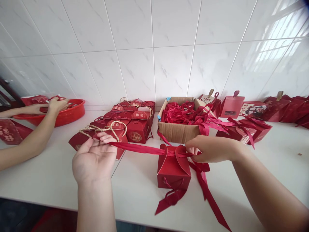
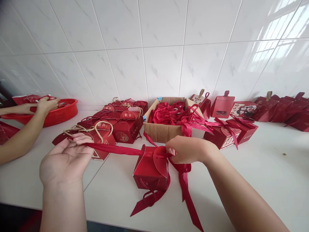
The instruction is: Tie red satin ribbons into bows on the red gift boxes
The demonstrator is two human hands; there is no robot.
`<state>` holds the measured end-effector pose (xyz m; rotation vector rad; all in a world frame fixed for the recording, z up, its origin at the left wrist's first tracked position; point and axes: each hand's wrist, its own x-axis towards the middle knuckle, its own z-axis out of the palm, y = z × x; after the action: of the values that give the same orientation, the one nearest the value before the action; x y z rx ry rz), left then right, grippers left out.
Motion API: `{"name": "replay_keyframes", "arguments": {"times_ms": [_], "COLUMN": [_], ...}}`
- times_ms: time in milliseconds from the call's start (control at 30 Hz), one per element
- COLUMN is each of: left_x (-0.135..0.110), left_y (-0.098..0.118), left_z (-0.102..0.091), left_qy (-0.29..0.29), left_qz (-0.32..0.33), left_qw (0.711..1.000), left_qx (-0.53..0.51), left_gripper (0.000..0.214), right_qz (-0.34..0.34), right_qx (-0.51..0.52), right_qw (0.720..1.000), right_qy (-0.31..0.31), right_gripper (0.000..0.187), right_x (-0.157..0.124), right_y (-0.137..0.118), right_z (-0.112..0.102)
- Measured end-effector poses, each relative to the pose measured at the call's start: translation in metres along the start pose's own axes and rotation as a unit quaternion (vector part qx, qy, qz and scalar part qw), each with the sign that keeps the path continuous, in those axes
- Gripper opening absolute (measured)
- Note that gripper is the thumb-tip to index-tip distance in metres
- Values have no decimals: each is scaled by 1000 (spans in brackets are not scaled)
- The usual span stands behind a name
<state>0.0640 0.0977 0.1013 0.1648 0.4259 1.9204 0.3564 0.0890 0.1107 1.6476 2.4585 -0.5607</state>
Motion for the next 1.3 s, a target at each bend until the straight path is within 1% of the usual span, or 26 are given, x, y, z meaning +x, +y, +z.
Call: {"name": "replay_keyframes", "arguments": {"times_ms": [100,200,367,533,667,933,1033,1133,1233,1300], "left_x": [7,11,13,18,22,28,27,22,15,11], "left_y": [4,6,3,0,0,-4,-4,1,8,12], "left_z": [-6,-9,-9,-13,-16,-17,-17,-15,-10,-7], "left_qy": [2,11,15,31,49,93,94,83,61,46], "left_qz": [5,12,9,19,19,-37,-36,-10,34,61], "left_qw": [1000,999,998,996,994,988,988,990,993,994], "left_qx": [15,39,64,85,92,116,118,110,94,84], "left_gripper": [20,19,17,16,14,19,20,18,18,17], "right_qz": [2,4,-28,-28,-7,23,18,18,38,38], "right_qx": [17,24,53,11,4,-19,-15,4,47,102], "right_qw": [1000,1000,997,996,998,1000,1000,999,993,984], "right_qy": [-5,7,57,88,60,4,0,33,96,141], "right_gripper": [5,6,29,39,40,34,35,33,29,29], "right_x": [-5,-8,-10,-8,-6,-3,-2,-3,-10,-17], "right_y": [4,10,16,13,11,2,2,8,14,16], "right_z": [-3,-4,-4,-4,-1,0,0,-1,-6,-12]}}
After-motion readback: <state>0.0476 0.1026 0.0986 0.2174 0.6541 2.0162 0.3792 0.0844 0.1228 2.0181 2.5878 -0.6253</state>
